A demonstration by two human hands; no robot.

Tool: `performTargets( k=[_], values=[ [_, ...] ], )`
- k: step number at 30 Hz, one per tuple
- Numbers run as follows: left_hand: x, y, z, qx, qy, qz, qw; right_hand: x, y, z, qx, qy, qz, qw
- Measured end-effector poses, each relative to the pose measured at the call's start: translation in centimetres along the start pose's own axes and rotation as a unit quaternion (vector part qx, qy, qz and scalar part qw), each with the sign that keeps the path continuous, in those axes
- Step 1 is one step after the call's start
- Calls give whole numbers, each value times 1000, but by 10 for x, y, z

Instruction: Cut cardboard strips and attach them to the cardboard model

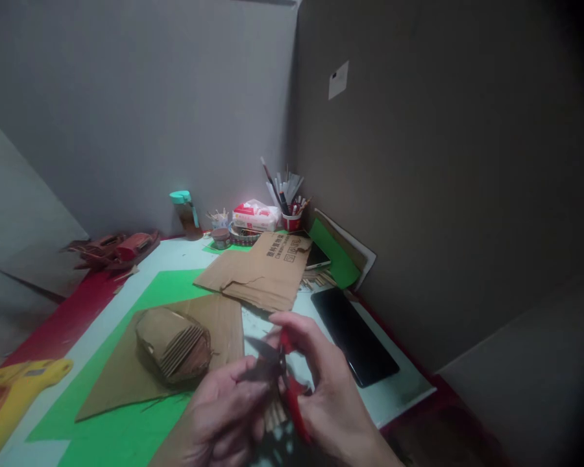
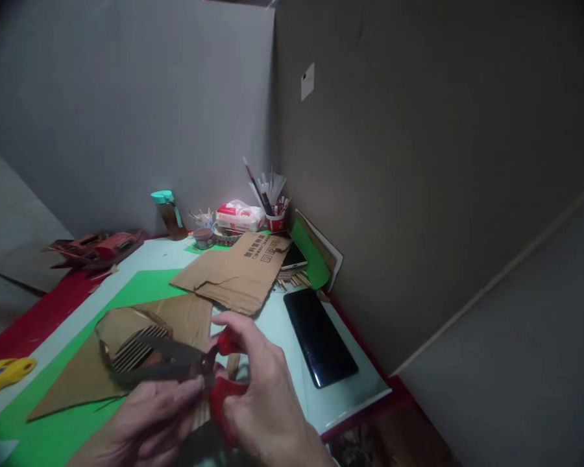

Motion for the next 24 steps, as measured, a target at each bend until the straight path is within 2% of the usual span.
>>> performTargets(
  k=[2,5,8,11,14,17,19,24],
  values=[
    [0,-1,5,6,18,-50,999,0,-4,4,1,16,-42,999],
    [2,-3,19,6,88,-117,989,3,-4,18,53,20,-156,986],
    [3,-7,31,-2,137,-128,982,10,1,30,110,-16,-221,969],
    [2,-11,37,-1,148,-129,980,16,6,32,186,-44,-242,951],
    [1,-13,38,-9,136,-133,982,18,8,25,334,-61,-188,922],
    [1,-14,38,-4,140,-128,982,16,14,16,465,-88,-105,874],
    [1,-15,39,8,148,-128,981,15,20,14,500,-89,-73,858],
    [-4,-16,40,24,137,-154,978,17,29,12,527,-45,16,849]
  ],
)
Point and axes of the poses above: each hand's wrist, its own x-axis away from the middle knuckle, its own z-axis out of the back of the hand, y = z × x, the point moved 3 cm from there along -x, towards the middle knuckle, and after that the axes turned 8 degrees about y, right-handed, at the moved point
